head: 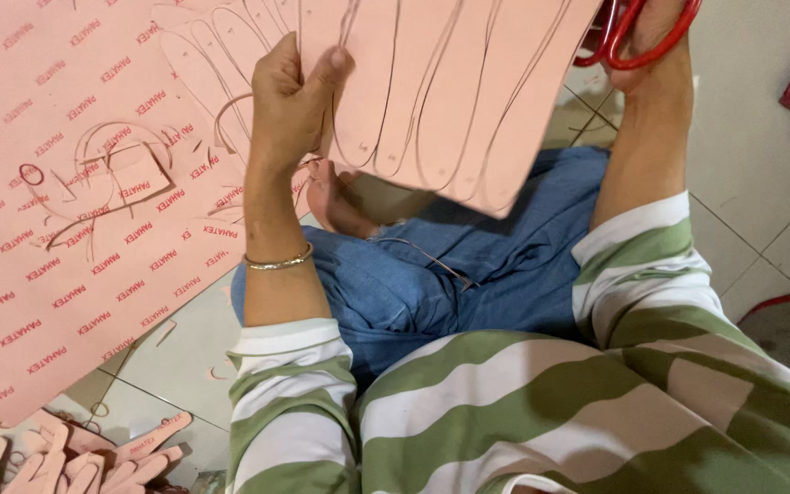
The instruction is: The person sits cross-legged on the floor cutting pink pattern material printed with outlines using red-handled scissors. They cut along drawn curves, turn the sheet, and trim out individual shoe pattern pieces, adding to a pile of cut pieces beside them.
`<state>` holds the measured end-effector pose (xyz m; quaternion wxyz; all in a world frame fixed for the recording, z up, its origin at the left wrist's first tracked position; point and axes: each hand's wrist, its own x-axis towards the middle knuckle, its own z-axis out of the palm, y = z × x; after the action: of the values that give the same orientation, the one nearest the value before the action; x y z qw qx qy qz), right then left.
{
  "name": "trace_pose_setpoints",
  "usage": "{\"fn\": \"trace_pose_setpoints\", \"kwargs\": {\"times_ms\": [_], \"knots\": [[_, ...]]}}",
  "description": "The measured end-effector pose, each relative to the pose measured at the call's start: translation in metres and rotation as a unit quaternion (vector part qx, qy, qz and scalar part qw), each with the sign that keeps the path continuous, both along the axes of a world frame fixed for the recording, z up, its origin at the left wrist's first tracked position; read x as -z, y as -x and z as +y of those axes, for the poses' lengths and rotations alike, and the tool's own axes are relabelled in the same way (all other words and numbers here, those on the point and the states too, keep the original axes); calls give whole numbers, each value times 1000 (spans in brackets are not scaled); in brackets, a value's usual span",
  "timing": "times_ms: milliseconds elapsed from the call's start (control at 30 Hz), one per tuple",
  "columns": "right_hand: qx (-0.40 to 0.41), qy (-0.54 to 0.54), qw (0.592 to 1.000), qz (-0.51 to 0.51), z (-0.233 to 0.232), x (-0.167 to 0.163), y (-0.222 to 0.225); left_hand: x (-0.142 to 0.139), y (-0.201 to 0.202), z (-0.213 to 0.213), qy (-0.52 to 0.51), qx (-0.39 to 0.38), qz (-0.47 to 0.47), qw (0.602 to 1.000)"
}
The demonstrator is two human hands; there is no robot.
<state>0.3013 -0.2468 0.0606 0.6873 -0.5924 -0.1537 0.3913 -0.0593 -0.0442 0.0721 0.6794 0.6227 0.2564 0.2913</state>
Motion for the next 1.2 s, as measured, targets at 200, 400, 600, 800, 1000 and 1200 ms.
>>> {"fn": "trace_pose_setpoints", "kwargs": {"times_ms": [200, 400, 600, 800, 1000, 1200], "knots": [[-153, 68, 973, -159, 6, -24, 40, -7, 8, 9, -69, 56, 77, 993], [-96, -36, 991, -89, 17, 6, 45, 0, -1, 5, -295, -174, 190, 920], [35, -129, 989, 61, 37, 17, 61, 36, -38, -31, -42, -46, 85, 994], [-16, -186, 982, 19, 47, 0, 140, 55, -68, -72, 90, -4, -27, 996], [-122, -173, 976, -52, 52, -9, 149, 59, -65, -48, 188, -72, -152, 968], [-177, -89, 972, -130, 45, 1, 136, 74, -50, -8, 126, -251, -164, 946]]}}
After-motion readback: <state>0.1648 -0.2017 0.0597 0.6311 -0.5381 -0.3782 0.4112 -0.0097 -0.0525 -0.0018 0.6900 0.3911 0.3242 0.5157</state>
